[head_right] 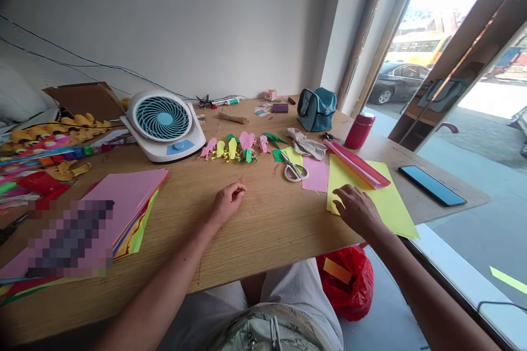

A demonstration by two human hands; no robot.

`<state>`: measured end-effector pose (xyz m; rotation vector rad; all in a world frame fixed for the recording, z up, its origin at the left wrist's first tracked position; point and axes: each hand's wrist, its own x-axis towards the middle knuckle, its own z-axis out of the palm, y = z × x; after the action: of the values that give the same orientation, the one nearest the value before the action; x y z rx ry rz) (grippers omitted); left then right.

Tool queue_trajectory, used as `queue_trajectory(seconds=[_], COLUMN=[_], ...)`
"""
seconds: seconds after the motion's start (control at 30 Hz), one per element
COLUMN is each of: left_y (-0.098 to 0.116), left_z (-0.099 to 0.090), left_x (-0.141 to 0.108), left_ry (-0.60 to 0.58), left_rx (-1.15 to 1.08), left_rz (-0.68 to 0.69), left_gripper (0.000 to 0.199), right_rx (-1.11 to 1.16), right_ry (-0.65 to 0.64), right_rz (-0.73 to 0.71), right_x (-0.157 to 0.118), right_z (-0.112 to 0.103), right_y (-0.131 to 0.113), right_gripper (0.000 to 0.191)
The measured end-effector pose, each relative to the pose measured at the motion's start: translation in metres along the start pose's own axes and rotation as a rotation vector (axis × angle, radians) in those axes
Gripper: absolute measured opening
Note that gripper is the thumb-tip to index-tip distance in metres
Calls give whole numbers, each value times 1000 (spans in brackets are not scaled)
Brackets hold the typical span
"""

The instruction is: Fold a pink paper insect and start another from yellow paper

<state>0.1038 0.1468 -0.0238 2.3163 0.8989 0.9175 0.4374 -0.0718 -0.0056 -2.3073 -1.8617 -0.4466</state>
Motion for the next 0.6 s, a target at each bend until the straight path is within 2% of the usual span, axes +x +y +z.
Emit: queue_trajectory(seconds=[0.13,0.23,0.33,0.47,0.6], left_y=[0,-1,-1,2,3], left_z=[-1,-1,-1,-3,-3], left_x=[1,3,2,0,-1], left_ry=[4,-22,-39,-45,-52], left_rx=[17,12,20,42,52], left_rz=[18,39,46,36,30], left_gripper=[13,13,13,14,15], right_rx=[-55,-80,-62,-150,-169], right_ry=[-97,-195,-229,-166,-154], right_rz=[55,70,18,-51,-58], right_x=[-19,-37,-49,-50,-48], right_z=[-14,-23,-27,-23,-16], right_y=[25,32,23,5,3], right_gripper=[36,39,43,36,29])
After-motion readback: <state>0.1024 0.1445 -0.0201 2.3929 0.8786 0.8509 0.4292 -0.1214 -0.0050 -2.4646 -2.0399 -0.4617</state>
